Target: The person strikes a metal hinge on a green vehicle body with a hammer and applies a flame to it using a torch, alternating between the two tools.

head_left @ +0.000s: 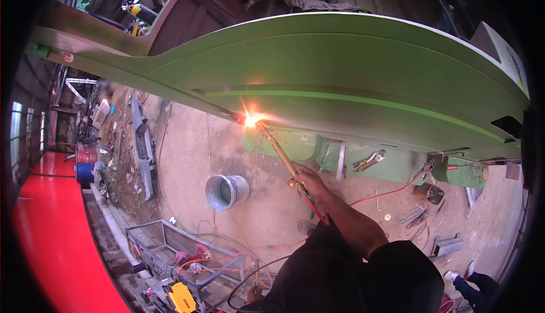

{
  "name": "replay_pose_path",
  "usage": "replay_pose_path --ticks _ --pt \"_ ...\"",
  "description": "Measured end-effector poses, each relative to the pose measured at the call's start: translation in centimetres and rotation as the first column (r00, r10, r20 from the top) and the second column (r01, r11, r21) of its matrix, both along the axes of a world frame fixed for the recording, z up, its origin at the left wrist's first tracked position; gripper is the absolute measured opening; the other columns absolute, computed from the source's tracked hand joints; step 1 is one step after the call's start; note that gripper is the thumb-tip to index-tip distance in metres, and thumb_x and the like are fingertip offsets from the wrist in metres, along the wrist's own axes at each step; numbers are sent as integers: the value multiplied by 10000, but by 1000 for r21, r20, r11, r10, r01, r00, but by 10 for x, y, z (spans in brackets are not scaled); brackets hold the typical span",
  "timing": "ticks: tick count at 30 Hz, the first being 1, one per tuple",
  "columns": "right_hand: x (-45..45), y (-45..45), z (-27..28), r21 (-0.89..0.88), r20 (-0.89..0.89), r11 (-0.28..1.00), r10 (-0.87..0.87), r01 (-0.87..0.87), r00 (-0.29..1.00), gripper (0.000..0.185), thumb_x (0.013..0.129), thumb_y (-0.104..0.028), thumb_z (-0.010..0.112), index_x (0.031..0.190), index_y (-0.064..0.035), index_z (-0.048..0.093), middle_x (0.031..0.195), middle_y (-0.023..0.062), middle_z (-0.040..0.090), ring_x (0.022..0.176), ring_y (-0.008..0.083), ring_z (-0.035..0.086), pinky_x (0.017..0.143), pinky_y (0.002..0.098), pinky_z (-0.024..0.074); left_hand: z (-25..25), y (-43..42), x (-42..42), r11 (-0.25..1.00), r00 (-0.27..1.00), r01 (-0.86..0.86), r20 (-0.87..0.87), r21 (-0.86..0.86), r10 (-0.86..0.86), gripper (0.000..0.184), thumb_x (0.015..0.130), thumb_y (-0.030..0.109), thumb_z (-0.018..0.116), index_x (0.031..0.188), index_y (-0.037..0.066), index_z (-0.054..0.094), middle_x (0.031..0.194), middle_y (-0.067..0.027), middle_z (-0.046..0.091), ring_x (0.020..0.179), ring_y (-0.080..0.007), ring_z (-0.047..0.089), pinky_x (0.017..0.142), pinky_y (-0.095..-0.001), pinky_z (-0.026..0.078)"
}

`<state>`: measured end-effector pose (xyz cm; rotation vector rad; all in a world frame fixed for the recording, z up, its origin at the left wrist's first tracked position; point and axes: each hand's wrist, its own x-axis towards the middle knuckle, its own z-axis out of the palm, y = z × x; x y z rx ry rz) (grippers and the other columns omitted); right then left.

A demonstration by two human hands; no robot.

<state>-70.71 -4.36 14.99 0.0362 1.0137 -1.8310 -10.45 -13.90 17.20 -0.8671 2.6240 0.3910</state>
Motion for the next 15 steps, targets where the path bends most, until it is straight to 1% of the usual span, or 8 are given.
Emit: replay_pose_path --ticks 3,5,8,9,11,12,14,15 --pt "2 -1 -2 -5 2 1000 -16 16 1000 591 932 -186 531 1493 -106 364 873 97 675 479 133 545 443 280 477 -3 1 1 998 999 -46 17 -35 46 342 815 270 681 1063 37 652 975 -295 647 879 -475 647 744 -521 533" --pt "2 -2 -4 9 -13 1000 -16 16 1000 578 943 -204 534 1489 -107 371 874 98 677 474 131 543 439 277 474 -24 -9 23 1000 999 -9 51 2 9 340 812 262 682 1067 40 647 982 -295 644 878 -472 647 744 -516 534" --pt "1 -2 -5 24 -31 1000 -15 16 999 564 959 -239 543 1484 -109 382 875 98 680 465 125 537 434 273 470 -26 -12 31 1000 998 23 60 17 -24 341 798 247 690 1067 43 644 996 -287 642 879 -471 645 746 -513 534" --pt "1 -2 -5 26 -35 1000 -16 17 999 562 964 -255 547 1483 -110 385 874 97 682 461 122 534 433 272 469 -21 -12 27 1000 998 24 60 17 -25 341 798 247 690 1067 43 644 996 -287 642 879 -471 645 746 -513 534" --pt "-1 -1 -5 35 -41 999 -12 13 999 564 964 -256 549 1483 -110 385 871 96 684 465 118 535 433 271 469 -4 -9 11 995 999 13 28 97 -16 325 785 210 690 1064 50 647 1008 -274 643 886 -463 646 752 -514 533" --pt "-1 -1 -5 43 -47 999 -6 8 999 565 964 -256 550 1484 -109 384 869 95 686 469 115 536 434 270 470 0 -6 8 995 999 14 28 97 -16 325 785 210 690 1064 50 647 1008 -274 643 886 -463 646 752 -514 533" --pt "-2 0 -4 42 -49 999 -6 8 999 569 963 -257 554 1484 -104 383 868 95 687 474 114 539 434 267 470 5 1 1 1000 998 28 -53 -13 -29 321 766 177 689 1064 61 652 1016 -264 644 900 -455 647 757 -510 535" --pt "-2 0 -3 40 -52 999 -5 7 999 572 962 -257 557 1483 -98 381 866 95 688 479 112 541 434 265 469 3 2 1 999 998 30 -54 -13 -30 321 766 177 689 1064 61 652 1016 -264 644 900 -455 647 757 -510 535"
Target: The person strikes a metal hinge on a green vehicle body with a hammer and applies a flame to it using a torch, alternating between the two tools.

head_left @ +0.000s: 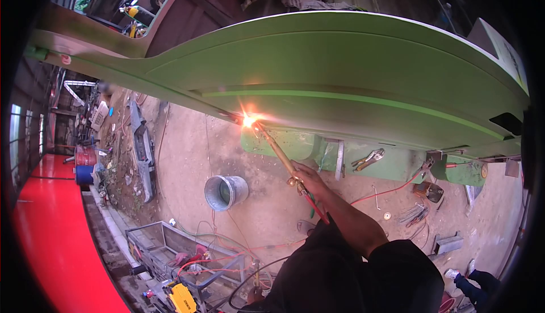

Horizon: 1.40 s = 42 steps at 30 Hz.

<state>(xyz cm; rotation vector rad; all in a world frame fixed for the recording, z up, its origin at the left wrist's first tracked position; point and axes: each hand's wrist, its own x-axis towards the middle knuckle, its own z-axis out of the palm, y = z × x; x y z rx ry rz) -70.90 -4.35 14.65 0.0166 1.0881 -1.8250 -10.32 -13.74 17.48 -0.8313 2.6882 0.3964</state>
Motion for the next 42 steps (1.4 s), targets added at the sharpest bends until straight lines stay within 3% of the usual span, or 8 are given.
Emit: replay_pose_path --ticks 9,14,20,23,26,31,33,42 --pt "-3 0 -4 -4 18 1000 9 -9 1000 606 939 -241 568 1488 -82 368 873 107 693 475 123 544 429 277 464 -1 3 -2 996 999 -29 18 -89 31 302 754 160 685 1042 70 666 1017 -256 652 870 -440 659 725 -492 549" --pt "-4 0 -3 -12 24 1000 13 -13 1000 625 905 -175 539 1496 -84 358 873 108 692 470 133 543 436 283 463 -14 0 8 993 1000 -25 -19 -117 22 319 750 251 694 1002 56 678 986 -256 665 847 -437 666 708 -498 549" --pt "-3 1 8 -19 31 1000 18 -18 999 648 880 -135 505 1507 -109 348 888 103 686 475 126 533 452 279 466 17 14 -26 991 996 -82 12 -107 83 366 753 313 707 993 39 674 999 -266 660 890 -454 656 751 -507 540" --pt "-1 0 7 -31 40 999 18 -17 999 649 883 -142 506 1510 -111 342 896 102 684 481 125 535 454 279 468 -16 3 9 989 996 -91 15 -120 94 363 769 312 706 997 32 668 1006 -271 658 914 -464 648 781 -510 533" --pt "0 -1 4 -48 55 999 13 -11 998 651 884 -140 503 1512 -106 335 896 101 684 485 126 537 454 279 471 -11 -2 5 997 995 -64 69 -30 66 361 775 306 707 1005 32 667 1008 -271 658 920 -467 647 791 -510 530" --pt "1 -3 2 -41 59 999 15 -12 998 634 896 -133 505 1508 -100 340 889 95 683 493 123 545 447 278 479 1 4 -6 993 993 -111 22 -42 112 361 772 302 712 1008 32 667 999 -281 655 915 -469 646 782 -511 530" --pt "5 -7 -2 -46 -15 999 -2 1 1000 604 930 -171 534 1500 -94 350 884 91 682 494 115 548 440 274 482 3 4 -9 996 996 -80 35 -25 81 361 773 302 712 1008 32 668 995 -284 654 915 -470 646 778 -511 531" --pt "5 -7 -4 -30 26 999 -14 15 1000 599 965 -271 558 1494 -78 353 866 91 687 480 103 533 437 254 470 -23 -5 16 996 995 -76 60 -37 78 336 805 305 695 999 33 658 972 -286 654 899 -466 649 746 -516 532"
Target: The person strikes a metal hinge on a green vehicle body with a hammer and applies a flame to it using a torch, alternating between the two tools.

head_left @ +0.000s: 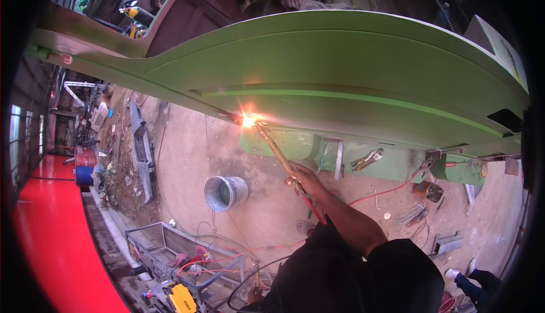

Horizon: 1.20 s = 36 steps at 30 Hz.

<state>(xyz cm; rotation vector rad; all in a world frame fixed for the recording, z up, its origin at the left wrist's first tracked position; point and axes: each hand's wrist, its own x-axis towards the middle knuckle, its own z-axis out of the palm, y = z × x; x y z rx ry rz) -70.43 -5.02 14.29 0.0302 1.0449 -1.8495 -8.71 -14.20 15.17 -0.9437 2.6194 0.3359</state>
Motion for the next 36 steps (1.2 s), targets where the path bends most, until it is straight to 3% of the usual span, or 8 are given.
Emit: replay_pose_path --ticks 9,18,20,23,26,31,36 --pt "-2 3 9 5 -16 1000 15 -15 1000 664 866 -134 505 1506 -76 336 883 93 695 507 119 544 457 280 473 11 6 -9 1000 999 19 -25 -10 -20 301 810 293 692 1005 65 667 974 -270 660 860 -456 657 709 -516 538" --pt "-1 3 12 -17 28 999 34 -33 999 716 842 -128 498 1526 -86 291 909 100 688 511 127 548 483 285 487 10 8 -12 996 997 -13 -82 -85 6 275 800 269 700 986 66 682 967 -256 664 850 -448 661 710 -508 540" --pt "0 2 7 -39 26 999 39 -38 999 723 842 -127 494 1531 -87 277 919 104 687 513 132 553 486 287 491 20 4 -20 999 1000 23 -16 34 -23 278 794 264 703 992 70 682 972 -251 665 858 -445 661 720 -506 540" --pt "0 2 6 -71 33 997 46 -44 998 732 841 -128 492 1535 -86 261 936 113 686 518 139 562 492 290 500 6 3 -6 999 1000 15 -20 -33 -16 296 784 267 703 1005 71 679 978 -251 665 867 -446 659 727 -510 539" --pt "-1 3 7 -88 62 996 39 -34 997 733 840 -128 493 1534 -81 259 945 125 687 521 143 570 496 291 507 26 16 -27 995 999 -1 -45 -96 -4 321 775 274 704 1022 72 677 990 -255 665 879 -447 659 734 -512 540" --pt "-2 2 2 -127 83 992 19 -9 996 711 854 -135 492 1527 -74 269 947 137 690 521 150 577 493 293 512 18 8 -16 998 1000 23 6 -56 -22 324 778 262 698 1043 78 677 1005 -256 664 892 -446 661 738 -503 546" --pt "-4 2 8 -85 88 996 22 -15 996 625 947 -249 503 1511 -75 302 926 140 696 516 154 573 466 285 495 8 6 -7 997 999 11 -45 -81 -14 330 777 267 698 1047 78 681 1008 -257 664 892 -445 662 735 -493 550"
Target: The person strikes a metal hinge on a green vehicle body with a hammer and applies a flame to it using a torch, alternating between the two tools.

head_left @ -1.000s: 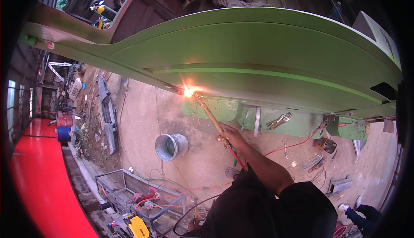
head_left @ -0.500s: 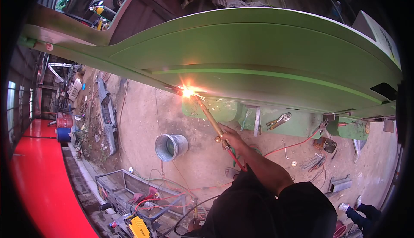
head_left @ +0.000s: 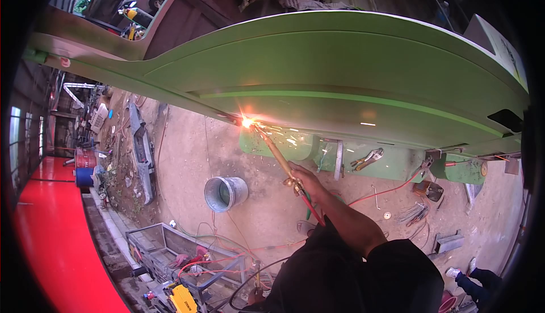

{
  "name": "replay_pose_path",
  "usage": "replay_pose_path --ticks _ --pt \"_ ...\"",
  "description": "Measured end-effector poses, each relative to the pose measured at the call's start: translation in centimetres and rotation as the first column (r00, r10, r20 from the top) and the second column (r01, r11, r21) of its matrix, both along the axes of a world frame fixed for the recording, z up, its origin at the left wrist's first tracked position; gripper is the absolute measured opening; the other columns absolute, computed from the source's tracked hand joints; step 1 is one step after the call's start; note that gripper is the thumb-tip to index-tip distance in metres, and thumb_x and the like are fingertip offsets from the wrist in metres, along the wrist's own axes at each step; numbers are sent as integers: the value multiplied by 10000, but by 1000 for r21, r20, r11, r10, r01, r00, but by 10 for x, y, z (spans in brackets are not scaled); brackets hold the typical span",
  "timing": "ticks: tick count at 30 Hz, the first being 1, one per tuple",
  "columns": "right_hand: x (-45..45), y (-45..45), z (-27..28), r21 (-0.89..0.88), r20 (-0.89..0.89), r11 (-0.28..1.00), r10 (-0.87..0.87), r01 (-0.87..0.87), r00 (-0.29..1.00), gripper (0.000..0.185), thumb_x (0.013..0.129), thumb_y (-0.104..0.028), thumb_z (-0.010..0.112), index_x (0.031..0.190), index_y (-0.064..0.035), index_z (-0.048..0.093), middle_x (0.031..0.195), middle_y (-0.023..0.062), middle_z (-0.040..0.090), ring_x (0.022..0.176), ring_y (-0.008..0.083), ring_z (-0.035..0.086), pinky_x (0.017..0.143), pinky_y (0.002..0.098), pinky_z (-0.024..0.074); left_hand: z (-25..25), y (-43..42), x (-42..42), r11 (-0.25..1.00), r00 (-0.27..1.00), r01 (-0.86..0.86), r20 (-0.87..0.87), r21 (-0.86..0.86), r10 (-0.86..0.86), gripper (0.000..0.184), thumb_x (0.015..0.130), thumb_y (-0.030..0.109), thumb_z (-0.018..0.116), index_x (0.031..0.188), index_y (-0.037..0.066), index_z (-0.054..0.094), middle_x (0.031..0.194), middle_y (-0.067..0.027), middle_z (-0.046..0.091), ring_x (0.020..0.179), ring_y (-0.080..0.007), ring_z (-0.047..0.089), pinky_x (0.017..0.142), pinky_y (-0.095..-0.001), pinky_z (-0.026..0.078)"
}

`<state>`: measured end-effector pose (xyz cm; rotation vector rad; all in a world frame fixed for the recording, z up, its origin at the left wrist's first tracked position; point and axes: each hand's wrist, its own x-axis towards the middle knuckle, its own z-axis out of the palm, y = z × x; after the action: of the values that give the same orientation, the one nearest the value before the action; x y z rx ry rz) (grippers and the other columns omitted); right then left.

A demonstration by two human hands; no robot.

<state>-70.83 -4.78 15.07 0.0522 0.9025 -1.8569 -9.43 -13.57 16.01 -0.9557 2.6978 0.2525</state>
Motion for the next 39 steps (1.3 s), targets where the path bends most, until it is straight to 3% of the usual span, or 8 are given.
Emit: replay_pose_path --ticks 7,15,17,21,23,28,34,39 --pt "0 -2 -1 70 -30 997 28 -26 999 599 952 -258 531 1493 -77 346 891 119 693 507 136 560 449 278 482 6 -4 -5 996 999 18 29 87 -21 339 773 250 701 1052 59 672 1000 -264 660 876 -451 660 731 -499 546" --pt "4 -3 0 58 -94 998 -5 11 996 661 889 -151 513 1512 -71 309 899 112 691 506 125 556 461 281 493 -10 -11 13 987 995 97 10 128 -99 326 766 225 699 1030 37 662 972 -279 653 834 -452 660 691 -497 545" --pt "5 -3 -1 42 -84 999 -9 12 996 686 873 -136 507 1520 -67 288 910 115 691 509 128 558 468 283 498 -1 -6 2 994 995 87 -58 71 -83 299 773 210 690 1013 34 659 949 -283 651 820 -453 659 670 -493 546" --pt "4 -2 0 -5 -48 1000 4 -4 999 749 835 -105 493 1537 -62 236 937 127 688 516 133 563 492 289 509 -1 -4 1 995 998 58 -33 85 -55 295 795 220 680 1015 25 658 934 -289 652 822 -457 658 680 -502 542" --pt "4 -2 -1 -22 -37 1000 1 -2 999 755 828 -102 486 1538 -64 234 940 128 687 516 135 565 497 290 511 -7 -5 6 990 997 -63 46 126 57 310 823 246 667 1022 9 654 935 -295 653 834 -465 654 703 -517 535" --pt "3 -1 1 -37 8 999 1 -1 1000 756 821 -99 466 1539 -70 230 947 132 687 519 141 574 501 290 515 3 -4 -3 992 999 -31 35 125 27 315 820 260 671 1011 10 656 936 -291 655 844 -464 653 712 -515 533" --pt "1 1 -3 -82 42 997 -10 14 999 694 881 -145 472 1533 -73 245 965 153 692 521 142 578 486 282 508 8 -6 -10 992 999 -27 35 122 22 325 814 280 678 994 10 659 938 -285 658 859 -464 651 725 -513 530" --pt "-3 3 2 -32 30 999 1 0 1000 630 978 -283 474 1528 -73 250 970 172 694 500 129 556 455 260 484 10 -6 -10 992 999 -34 41 123 29 334 810 297 683 980 11 661 939 -280 661 872 -463 650 737 -511 527"
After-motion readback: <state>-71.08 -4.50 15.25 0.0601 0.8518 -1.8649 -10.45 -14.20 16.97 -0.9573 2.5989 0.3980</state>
